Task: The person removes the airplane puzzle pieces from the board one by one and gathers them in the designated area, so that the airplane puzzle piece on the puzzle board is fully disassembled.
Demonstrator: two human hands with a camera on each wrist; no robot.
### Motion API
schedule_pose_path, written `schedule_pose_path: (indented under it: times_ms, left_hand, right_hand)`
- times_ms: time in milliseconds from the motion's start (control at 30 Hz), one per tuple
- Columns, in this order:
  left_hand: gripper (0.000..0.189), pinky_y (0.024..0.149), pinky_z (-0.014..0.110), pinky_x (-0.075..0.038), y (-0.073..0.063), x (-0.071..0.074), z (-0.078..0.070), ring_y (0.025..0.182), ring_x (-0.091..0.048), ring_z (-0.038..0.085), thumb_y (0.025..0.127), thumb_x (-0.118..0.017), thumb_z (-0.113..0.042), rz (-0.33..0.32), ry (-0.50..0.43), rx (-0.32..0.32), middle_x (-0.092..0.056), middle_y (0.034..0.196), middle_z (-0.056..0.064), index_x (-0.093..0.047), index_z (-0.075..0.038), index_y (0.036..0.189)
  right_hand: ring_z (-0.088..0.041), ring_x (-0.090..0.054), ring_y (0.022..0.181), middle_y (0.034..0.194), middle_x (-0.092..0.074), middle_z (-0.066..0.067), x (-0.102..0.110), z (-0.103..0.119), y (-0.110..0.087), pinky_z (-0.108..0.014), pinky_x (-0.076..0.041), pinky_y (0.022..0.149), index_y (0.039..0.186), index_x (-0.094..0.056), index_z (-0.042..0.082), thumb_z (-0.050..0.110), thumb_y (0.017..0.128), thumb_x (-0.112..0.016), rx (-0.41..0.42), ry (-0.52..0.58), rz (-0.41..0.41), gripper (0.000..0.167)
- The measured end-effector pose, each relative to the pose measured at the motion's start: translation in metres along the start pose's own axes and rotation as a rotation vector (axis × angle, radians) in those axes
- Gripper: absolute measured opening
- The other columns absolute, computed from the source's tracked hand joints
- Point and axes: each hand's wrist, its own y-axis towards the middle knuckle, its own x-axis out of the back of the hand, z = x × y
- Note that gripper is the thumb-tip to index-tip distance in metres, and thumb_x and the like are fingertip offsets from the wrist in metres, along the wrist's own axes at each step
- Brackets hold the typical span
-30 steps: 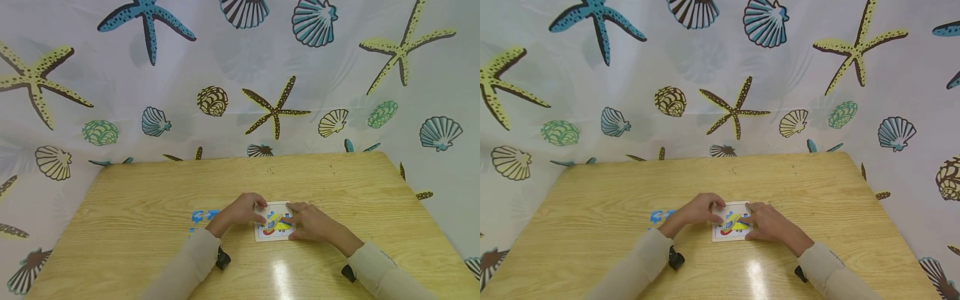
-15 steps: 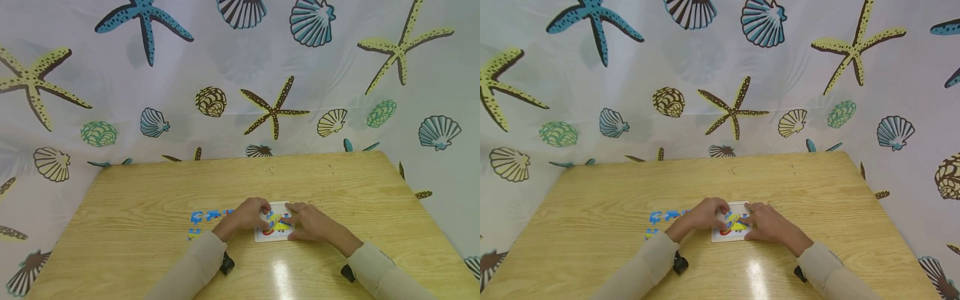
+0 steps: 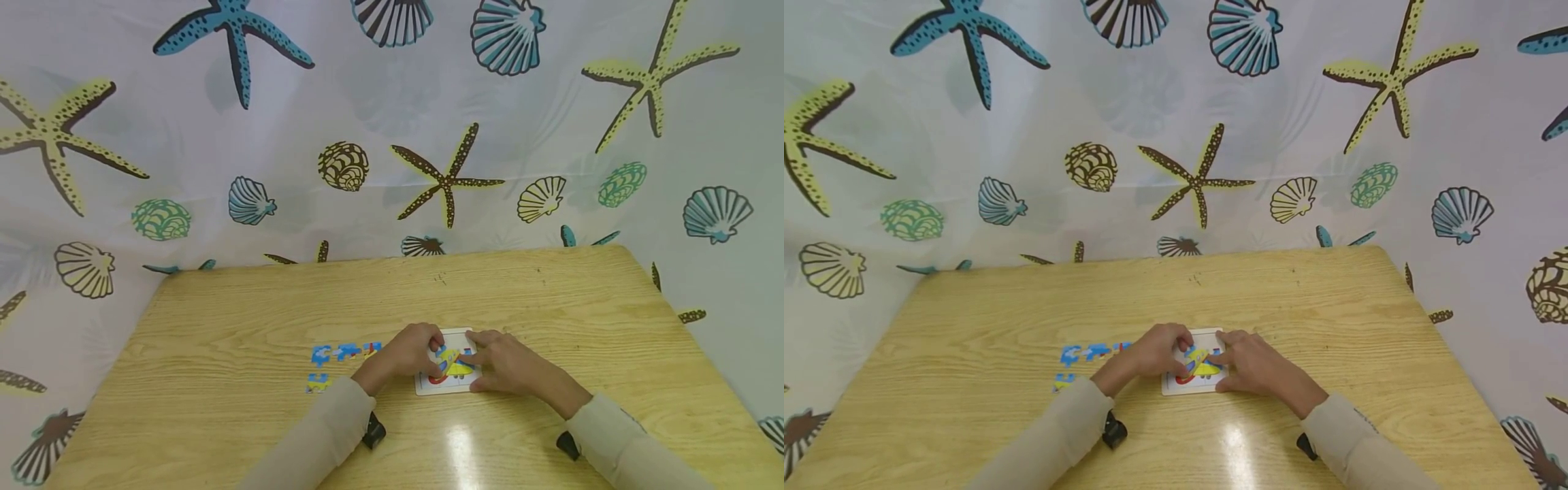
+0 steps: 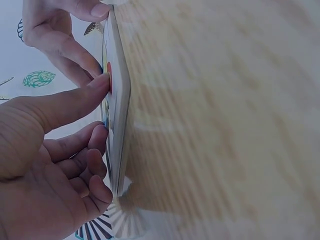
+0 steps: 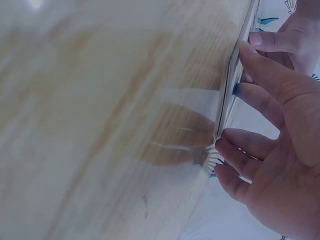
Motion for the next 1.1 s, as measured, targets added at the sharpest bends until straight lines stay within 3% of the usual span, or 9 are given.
schedule_pose_path:
  times_ms: [433, 667, 867, 1100]
  left_hand:
    - [0.040, 0.079, 0.030, -0.046, 0.0010, -0.0013, 0.0011, 0.084, -0.053, 0.015, 0.073, -0.082, -0.012, -0.013, -0.020, -0.006, -0.059, 0.095, 0.001, -0.059, -0.006, 0.106]
    - [0.017, 0.073, 0.027, -0.048, -0.0017, -0.0008, -0.0005, 0.079, -0.057, 0.013, 0.084, -0.071, -0.012, -0.100, 0.008, -0.067, -0.064, 0.090, 0.003, -0.065, -0.005, 0.099]
    - [0.004, 0.066, 0.023, -0.045, -0.0013, -0.0003, -0.0021, 0.072, -0.053, 0.010, 0.090, -0.063, -0.011, -0.168, -0.026, -0.087, -0.063, 0.084, -0.001, -0.066, -0.010, 0.089]
    - [0.006, 0.061, 0.022, -0.041, -0.0015, 0.0022, -0.0036, 0.070, -0.050, 0.010, 0.090, -0.064, -0.013, -0.148, -0.082, -0.108, -0.061, 0.081, -0.003, -0.066, -0.013, 0.085]
  right_hand:
    - [-0.041, -0.045, 0.128, 0.142, -0.045, -0.022, -0.0019, -0.0013, 0.0006, -0.063, -0.038, 0.098, 0.125, -0.063, 0.015, 0.041, 0.082, -0.070, 0.001, -0.006, -0.004, 0.051]
    - [-0.040, -0.047, 0.127, 0.141, -0.046, -0.022, -0.0020, -0.0001, 0.0005, -0.063, -0.038, 0.097, 0.125, -0.064, 0.017, 0.042, 0.082, -0.070, 0.011, -0.039, -0.011, 0.051]
    - [-0.040, -0.045, 0.128, 0.143, -0.045, -0.021, -0.0024, 0.0004, 0.0003, -0.064, -0.036, 0.099, 0.126, -0.063, 0.017, 0.043, 0.082, -0.070, -0.008, -0.027, -0.006, 0.051]
    - [-0.040, -0.047, 0.126, 0.142, -0.046, -0.022, -0.0026, 0.0002, -0.0002, -0.065, -0.037, 0.097, 0.126, -0.063, 0.017, 0.043, 0.081, -0.070, 0.002, -0.030, -0.018, 0.052]
